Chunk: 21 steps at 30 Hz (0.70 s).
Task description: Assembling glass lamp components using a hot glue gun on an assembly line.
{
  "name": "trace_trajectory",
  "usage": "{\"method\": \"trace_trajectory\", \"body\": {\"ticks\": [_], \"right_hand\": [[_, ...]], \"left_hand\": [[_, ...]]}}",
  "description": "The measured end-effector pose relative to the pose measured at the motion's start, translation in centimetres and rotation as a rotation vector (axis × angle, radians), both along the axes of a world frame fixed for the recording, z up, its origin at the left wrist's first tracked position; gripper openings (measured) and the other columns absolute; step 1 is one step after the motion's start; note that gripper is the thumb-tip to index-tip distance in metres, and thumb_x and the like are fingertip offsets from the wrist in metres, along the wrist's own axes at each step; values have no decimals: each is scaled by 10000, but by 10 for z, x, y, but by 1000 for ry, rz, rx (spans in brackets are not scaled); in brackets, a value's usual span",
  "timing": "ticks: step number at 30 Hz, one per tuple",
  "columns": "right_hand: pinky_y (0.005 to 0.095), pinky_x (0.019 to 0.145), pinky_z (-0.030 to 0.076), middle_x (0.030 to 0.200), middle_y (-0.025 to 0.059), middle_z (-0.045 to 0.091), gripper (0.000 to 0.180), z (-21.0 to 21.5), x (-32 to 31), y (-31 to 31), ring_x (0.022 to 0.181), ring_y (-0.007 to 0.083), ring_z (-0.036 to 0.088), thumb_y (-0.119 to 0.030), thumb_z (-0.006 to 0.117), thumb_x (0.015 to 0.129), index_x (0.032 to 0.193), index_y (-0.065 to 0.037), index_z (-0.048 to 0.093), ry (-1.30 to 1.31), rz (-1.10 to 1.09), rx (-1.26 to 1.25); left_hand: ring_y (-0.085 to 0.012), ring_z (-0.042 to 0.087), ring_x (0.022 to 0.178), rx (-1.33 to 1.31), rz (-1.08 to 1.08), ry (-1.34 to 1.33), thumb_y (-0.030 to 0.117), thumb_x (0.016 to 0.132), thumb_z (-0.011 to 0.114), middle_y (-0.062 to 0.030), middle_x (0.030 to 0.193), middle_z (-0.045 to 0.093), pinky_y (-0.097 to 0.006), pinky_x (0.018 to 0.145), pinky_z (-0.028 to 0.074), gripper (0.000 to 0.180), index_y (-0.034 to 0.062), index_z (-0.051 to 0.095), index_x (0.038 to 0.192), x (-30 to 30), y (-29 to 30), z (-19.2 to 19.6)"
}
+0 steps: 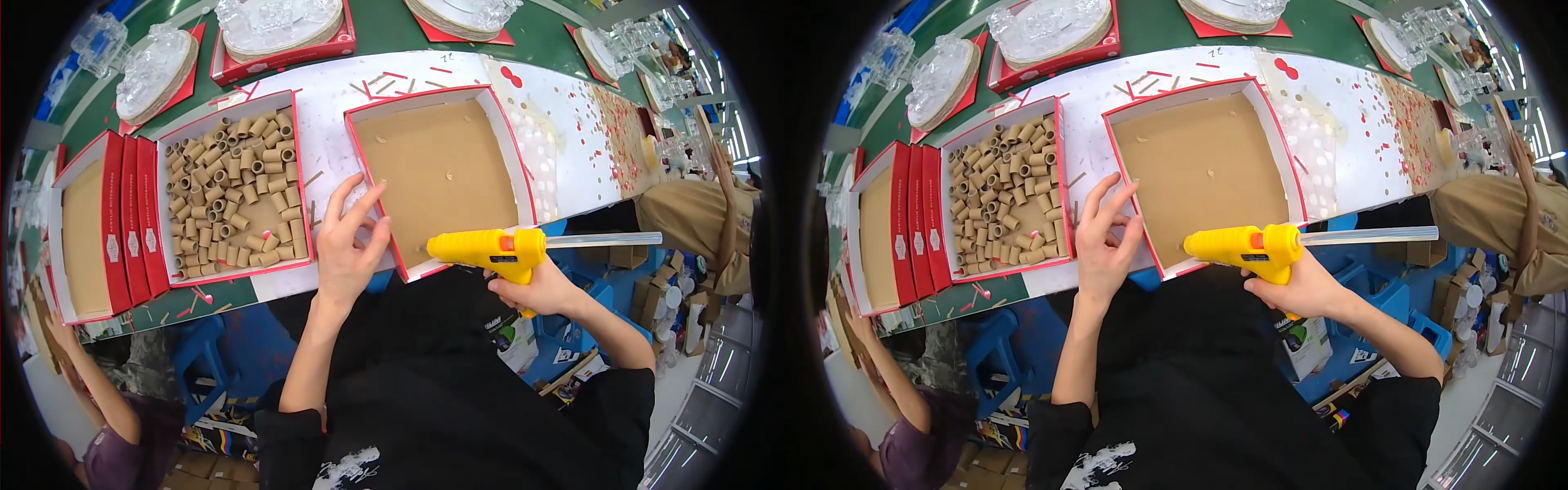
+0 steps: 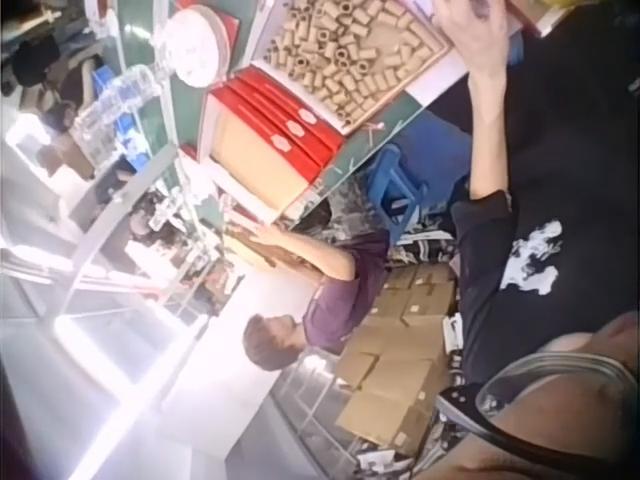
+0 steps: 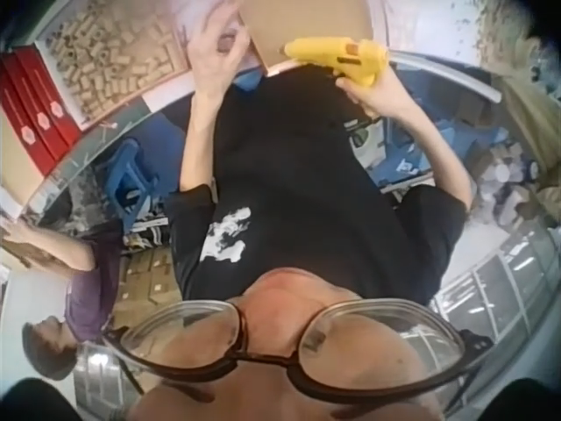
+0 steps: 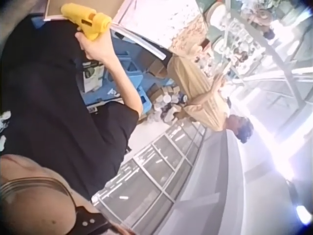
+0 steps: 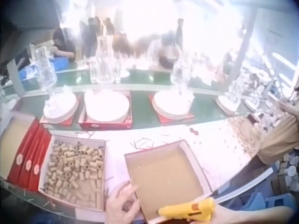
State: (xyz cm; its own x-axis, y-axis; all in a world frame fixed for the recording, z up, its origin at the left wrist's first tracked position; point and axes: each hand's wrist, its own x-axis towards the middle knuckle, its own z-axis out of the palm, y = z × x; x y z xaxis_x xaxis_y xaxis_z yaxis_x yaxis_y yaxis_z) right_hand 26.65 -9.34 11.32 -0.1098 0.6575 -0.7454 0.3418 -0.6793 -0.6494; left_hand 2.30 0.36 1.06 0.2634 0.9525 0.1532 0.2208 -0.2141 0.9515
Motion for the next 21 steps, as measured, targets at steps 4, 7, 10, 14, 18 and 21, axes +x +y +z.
{"method": "trace_trajectory", "body": {"ticks": [4,7,10,14,18,21], "right_hand": [[222,472,443,669,23,543,241,-2,2,-1,539,82,545,-51,602,874,1089,-48,493,-3,-25,6],[226,473,452,704,35,542,276,0,5,-1,541,87,545,-42,600,877,1119,-42,468,27,-62,-19],[231,489,472,789,63,590,294,3,7,3,565,97,566,-26,609,867,1128,-20,473,17,-40,-68],[284,738,536,875,102,651,336,6,27,-5,911,159,643,-19,606,859,1168,9,480,133,-57,232],[290,741,538,826,78,627,297,24,52,-19,832,166,661,-55,604,865,1134,14,500,-17,-186,204],[255,602,524,745,55,592,247,25,69,-23,694,135,636,-87,609,868,1081,2,520,-93,-214,148]], "left_hand": [[-58,611,659,12,-13,23,5,774,655,-131,1309,518,-171,465,430,409,48,633,1181,2,1,1],[-56,611,653,17,-17,18,7,781,653,-146,1344,504,-169,465,430,400,44,632,1179,3,1,-2],[-55,613,652,1,-6,10,11,785,652,-155,1379,483,-166,464,426,394,42,632,1177,4,1,2],[-55,618,659,-3,-15,18,9,787,650,-156,1401,466,-163,458,421,390,40,632,1175,3,2,-1],[-60,618,647,-4,-14,13,15,763,666,-156,1397,468,-160,445,413,414,43,633,1175,4,2,0],[-82,630,642,-15,-4,33,45,743,700,-163,1397,464,-181,459,435,428,52,637,1166,4,0,3]]}}
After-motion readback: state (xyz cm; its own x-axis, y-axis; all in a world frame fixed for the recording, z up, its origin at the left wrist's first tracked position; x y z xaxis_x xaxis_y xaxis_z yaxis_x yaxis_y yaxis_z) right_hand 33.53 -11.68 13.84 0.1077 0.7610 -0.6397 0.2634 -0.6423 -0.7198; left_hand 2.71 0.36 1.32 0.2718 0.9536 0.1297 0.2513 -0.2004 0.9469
